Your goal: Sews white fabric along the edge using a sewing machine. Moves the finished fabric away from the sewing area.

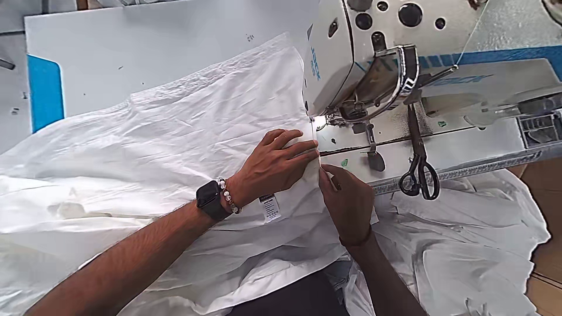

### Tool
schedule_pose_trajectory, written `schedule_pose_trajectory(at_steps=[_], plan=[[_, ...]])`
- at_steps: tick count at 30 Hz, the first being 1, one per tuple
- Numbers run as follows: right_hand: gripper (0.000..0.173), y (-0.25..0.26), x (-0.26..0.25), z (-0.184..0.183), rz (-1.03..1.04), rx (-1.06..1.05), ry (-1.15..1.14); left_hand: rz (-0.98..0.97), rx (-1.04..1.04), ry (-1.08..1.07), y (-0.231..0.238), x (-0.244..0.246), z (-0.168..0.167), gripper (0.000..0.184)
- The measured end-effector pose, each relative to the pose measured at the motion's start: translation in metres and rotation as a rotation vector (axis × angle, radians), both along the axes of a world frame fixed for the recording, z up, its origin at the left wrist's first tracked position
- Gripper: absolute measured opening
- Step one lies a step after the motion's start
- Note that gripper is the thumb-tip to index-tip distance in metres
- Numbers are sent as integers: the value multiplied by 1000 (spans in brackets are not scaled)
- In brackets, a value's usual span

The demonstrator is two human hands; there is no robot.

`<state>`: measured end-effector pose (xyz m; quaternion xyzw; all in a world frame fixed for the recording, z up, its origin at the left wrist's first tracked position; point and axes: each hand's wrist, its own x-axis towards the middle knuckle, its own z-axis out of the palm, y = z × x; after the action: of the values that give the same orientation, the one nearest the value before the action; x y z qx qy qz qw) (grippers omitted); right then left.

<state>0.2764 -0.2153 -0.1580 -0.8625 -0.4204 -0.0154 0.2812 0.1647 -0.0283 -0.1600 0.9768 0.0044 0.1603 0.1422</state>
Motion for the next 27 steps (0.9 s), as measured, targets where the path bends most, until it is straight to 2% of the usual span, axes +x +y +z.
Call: schedule_pose_trajectory(at_steps=[4,10,19,27], plan=[[26,-2,-6,-4,100,-48,-211,2,3,6,0,1,1,36],[33,-8,-9,0,151,-178,-327,-42,-16,12,3,-1,1,34],[38,-4,3,6,162,-256,-354,15,33,25,9,6,1,34],[42,39,24,13,147,-309,-315,-4,85,-52,55,26,-1,32]])
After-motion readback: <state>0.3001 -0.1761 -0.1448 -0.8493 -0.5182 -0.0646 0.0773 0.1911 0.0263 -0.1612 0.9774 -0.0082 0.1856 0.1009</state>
